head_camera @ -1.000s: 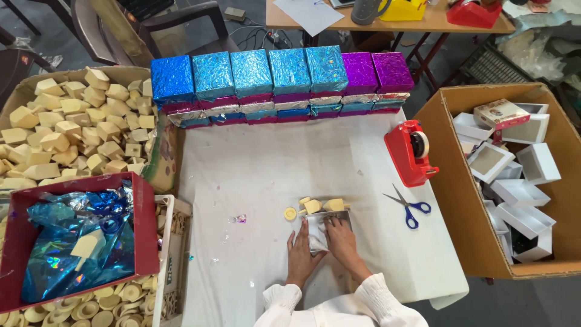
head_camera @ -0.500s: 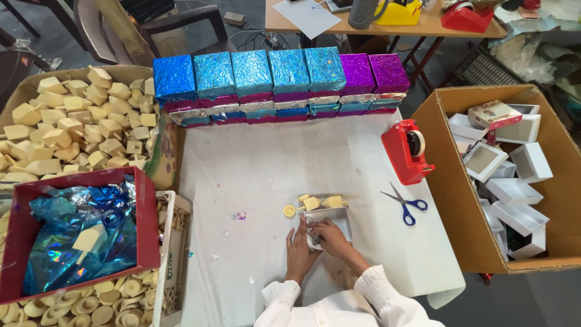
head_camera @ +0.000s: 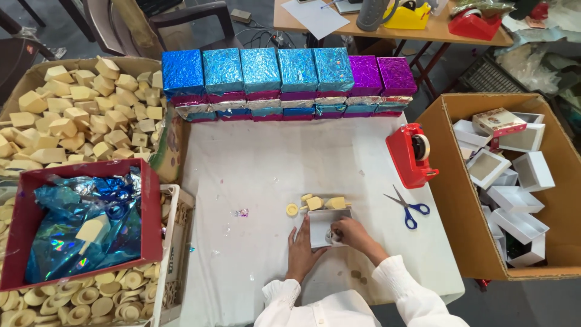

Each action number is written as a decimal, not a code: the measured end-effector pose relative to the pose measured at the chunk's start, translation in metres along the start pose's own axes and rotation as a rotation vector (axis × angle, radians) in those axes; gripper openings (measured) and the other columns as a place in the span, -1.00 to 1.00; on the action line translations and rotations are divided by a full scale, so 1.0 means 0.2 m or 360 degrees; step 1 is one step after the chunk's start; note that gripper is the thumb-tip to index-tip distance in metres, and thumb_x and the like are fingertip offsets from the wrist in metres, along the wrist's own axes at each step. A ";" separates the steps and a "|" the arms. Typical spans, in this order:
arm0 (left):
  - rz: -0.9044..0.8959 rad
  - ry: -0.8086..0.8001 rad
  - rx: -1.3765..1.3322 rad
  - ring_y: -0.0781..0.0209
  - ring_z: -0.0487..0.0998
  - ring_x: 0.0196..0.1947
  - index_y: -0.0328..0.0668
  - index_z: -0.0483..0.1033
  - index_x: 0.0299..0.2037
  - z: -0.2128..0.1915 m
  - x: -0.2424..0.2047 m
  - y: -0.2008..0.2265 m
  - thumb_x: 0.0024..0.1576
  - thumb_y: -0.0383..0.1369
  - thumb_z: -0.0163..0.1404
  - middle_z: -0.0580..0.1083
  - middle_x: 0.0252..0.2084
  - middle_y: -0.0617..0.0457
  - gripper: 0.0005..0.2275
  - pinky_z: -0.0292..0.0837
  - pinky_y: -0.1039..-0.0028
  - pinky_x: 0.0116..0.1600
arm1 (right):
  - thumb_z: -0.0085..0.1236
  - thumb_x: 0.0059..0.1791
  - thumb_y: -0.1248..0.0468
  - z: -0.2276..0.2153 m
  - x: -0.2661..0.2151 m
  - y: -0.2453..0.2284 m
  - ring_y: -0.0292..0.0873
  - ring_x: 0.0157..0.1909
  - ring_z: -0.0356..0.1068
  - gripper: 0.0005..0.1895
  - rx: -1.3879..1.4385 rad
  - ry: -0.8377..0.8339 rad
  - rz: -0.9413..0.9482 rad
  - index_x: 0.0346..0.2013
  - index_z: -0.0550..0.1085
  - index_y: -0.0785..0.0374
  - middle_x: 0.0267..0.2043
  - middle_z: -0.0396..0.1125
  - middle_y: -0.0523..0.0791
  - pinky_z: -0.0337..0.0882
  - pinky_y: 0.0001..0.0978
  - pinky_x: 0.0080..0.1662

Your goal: The person wipes small, light-colored soap pieces with a white cloth on a table. They then place the soap pieces into a small white box, close the box with a decorative lid, and wipe the exterior of the box with the cloth.

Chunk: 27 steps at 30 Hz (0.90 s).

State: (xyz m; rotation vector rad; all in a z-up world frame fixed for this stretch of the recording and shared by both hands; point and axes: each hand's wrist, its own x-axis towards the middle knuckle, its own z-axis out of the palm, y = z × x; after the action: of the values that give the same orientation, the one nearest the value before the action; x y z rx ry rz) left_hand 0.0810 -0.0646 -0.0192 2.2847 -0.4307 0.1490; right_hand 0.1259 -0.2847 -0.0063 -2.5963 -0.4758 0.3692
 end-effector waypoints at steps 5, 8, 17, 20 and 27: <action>0.0002 -0.0040 0.0007 0.06 0.14 0.48 -0.30 -0.23 0.50 0.01 0.00 -0.01 -0.07 -0.05 0.35 0.02 0.54 -0.12 0.09 -0.13 0.07 0.46 | 0.31 -0.31 0.43 0.07 -0.02 -0.07 0.06 -0.12 0.43 -0.78 0.0053 0.0194 -0.0208 -0.41 0.61 0.14 -0.28 0.49 -0.10 0.44 -0.12 -0.14; -0.0062 -0.0120 0.0021 0.09 0.14 0.48 -0.28 -0.22 0.51 0.02 0.00 -0.02 -0.10 -0.12 0.36 0.00 0.56 -0.08 0.09 -0.14 0.09 0.48 | 0.27 -0.29 0.45 0.19 0.01 -0.08 -0.01 -0.09 0.45 -0.75 0.0133 0.0182 -0.0204 -0.38 0.64 0.09 -0.24 0.52 -0.15 0.46 -0.17 -0.10; -0.0086 -0.0085 -0.0044 0.11 0.15 0.47 -0.34 -0.19 0.49 0.01 0.00 -0.01 -0.08 -0.11 0.37 0.02 0.55 -0.09 0.08 -0.15 0.11 0.48 | 0.20 -0.21 0.48 0.05 0.08 -0.29 -0.07 0.12 0.37 -0.61 -0.0006 0.0256 -0.0091 -0.15 0.61 0.08 -0.04 0.49 -0.21 0.46 -0.23 -0.02; -0.0092 -0.0074 -0.0040 0.11 0.14 0.47 -0.36 -0.17 0.48 0.02 0.01 -0.01 -0.07 -0.10 0.37 0.02 0.54 -0.10 0.06 -0.16 0.11 0.47 | 0.20 -0.22 0.49 0.05 0.08 -0.28 -0.03 0.22 0.29 -0.42 -0.0130 0.0354 -0.0147 0.09 0.50 0.11 0.15 0.40 -0.18 0.44 -0.19 0.02; -0.0030 -0.0067 0.0043 0.12 0.15 0.49 -0.31 -0.12 0.49 0.03 0.00 -0.03 -0.09 -0.14 0.35 0.03 0.55 -0.09 0.03 -0.15 0.11 0.47 | 0.12 -0.15 0.37 0.07 0.03 -0.33 0.01 0.36 0.15 -0.33 -0.0519 0.0228 0.0090 0.29 0.34 0.15 0.33 0.25 -0.15 0.24 -0.03 0.21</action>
State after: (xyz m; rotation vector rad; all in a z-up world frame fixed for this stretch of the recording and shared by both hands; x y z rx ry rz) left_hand 0.0822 -0.0650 -0.0270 2.3211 -0.4315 0.0976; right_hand 0.1081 -0.2216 0.0135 -2.9309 -0.4436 0.1292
